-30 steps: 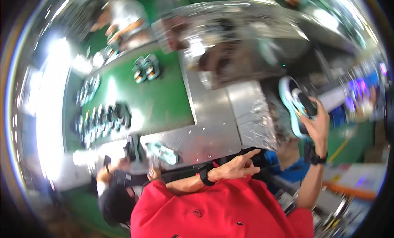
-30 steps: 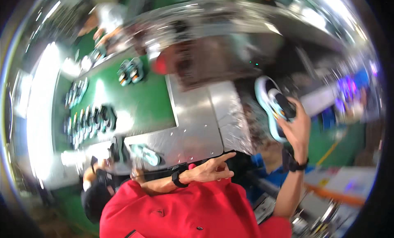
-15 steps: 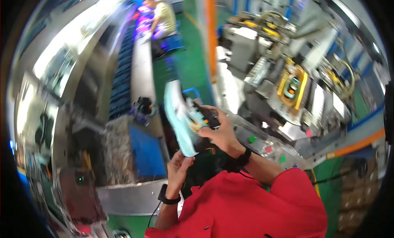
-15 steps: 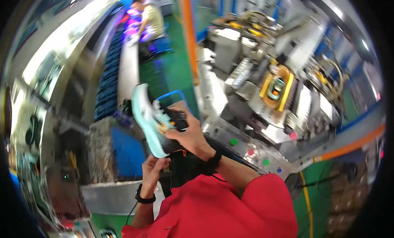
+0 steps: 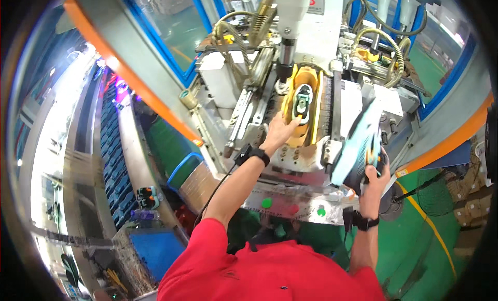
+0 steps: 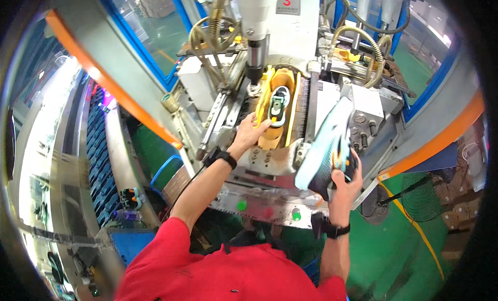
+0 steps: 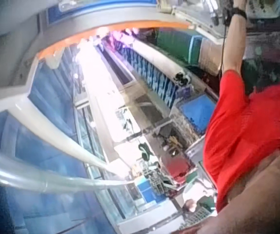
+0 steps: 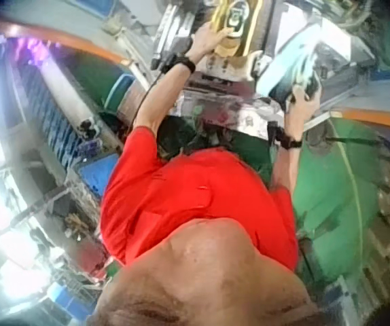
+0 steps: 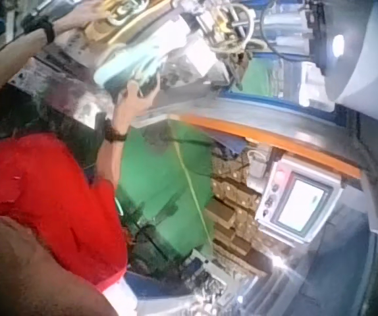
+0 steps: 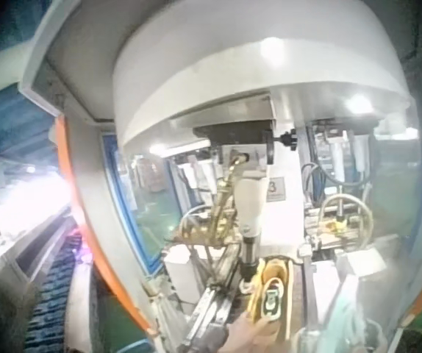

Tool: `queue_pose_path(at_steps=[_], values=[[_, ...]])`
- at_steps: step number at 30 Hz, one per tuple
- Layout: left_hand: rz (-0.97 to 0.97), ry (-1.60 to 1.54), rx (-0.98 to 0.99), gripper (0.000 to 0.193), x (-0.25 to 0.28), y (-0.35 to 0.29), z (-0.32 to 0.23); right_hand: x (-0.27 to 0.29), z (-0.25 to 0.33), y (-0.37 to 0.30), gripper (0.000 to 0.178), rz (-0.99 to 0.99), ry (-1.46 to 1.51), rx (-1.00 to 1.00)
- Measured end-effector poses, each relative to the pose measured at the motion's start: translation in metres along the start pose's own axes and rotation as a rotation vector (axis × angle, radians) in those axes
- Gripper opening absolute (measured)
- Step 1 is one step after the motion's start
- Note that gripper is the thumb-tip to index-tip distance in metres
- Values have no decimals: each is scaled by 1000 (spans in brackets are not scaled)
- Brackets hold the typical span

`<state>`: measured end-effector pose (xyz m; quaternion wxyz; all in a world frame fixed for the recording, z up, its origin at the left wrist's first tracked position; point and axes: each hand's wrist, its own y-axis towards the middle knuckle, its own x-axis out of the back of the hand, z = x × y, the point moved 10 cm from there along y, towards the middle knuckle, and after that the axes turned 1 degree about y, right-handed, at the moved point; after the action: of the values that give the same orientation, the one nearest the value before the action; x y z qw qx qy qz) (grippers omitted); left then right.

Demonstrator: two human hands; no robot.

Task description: Operating a shoe-lasting or sole-pressing machine in a footwear factory.

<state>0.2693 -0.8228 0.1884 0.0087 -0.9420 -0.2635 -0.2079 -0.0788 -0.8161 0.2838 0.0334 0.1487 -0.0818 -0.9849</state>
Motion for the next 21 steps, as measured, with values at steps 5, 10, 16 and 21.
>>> queue_pose_path(at_steps=[5, 10, 16, 21], values=[[99, 143, 181, 97, -72, 89, 53, 63, 23, 0, 56, -240, -212, 82], [-7, 429, 236, 84, -92, 116, 75, 78, 25, 11, 53, -329, -430, 114], [163, -671, 586, 29, -58, 43, 54, 5, -8, 151, 38, -75, -677, 62], [203, -869, 590, 42, 40, -102, 3, -153, -91, 212, 45, 347, -1033, -32]])
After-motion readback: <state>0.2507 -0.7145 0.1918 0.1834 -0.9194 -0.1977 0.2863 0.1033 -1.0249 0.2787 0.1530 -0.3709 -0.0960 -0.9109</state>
